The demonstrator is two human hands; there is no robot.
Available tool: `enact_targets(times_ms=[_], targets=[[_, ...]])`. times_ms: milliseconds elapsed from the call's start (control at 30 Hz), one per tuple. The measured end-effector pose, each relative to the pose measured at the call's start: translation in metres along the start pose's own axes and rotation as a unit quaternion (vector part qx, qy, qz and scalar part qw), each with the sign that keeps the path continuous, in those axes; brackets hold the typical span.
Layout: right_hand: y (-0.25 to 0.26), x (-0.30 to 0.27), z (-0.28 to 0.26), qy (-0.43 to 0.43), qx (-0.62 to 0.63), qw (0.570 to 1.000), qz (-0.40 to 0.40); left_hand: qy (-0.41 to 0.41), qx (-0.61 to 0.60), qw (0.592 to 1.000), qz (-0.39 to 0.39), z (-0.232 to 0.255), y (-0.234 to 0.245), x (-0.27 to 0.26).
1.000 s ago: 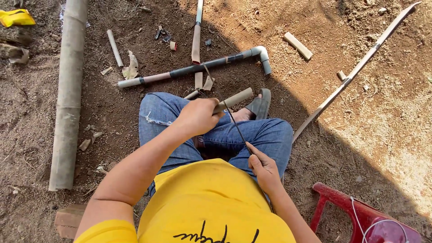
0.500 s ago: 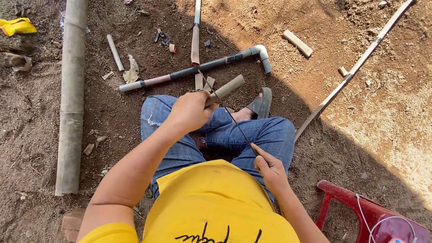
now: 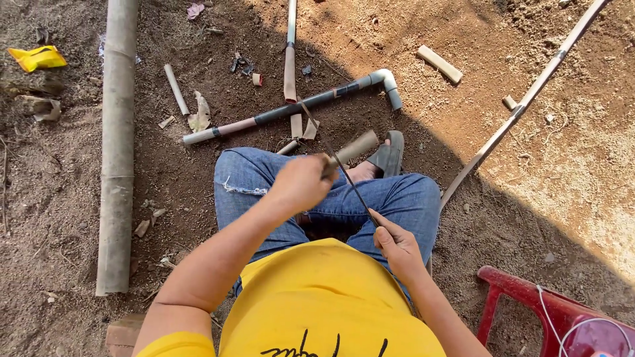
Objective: A person sitting on the ground uses a handheld hacksaw blade to cut a small piece of PVC pipe.
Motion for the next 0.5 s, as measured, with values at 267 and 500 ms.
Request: enact_targets(times_ms=[267,500], targets=[[0.013,-0.002,0.006,-0.008,-0.014,1.000,0.005,-0.008,-0.004,0.999,0.050,-0.005,0.033,0.001],[0.005,-0.004,-0.003,-0.066,0.035,0.997,0.011,-0.044,0.025,0.992,0.117,-0.014,0.021,-0.001]])
Point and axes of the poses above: each hand's wrist, its own x-axis towards the middle knuckle, its own y-axis out of the back of the hand, z = x × y, the point moved 9 cm from there along x, towards the middle knuckle, and after that the axes turned 7 degrees about -x, right-handed, at the moved point
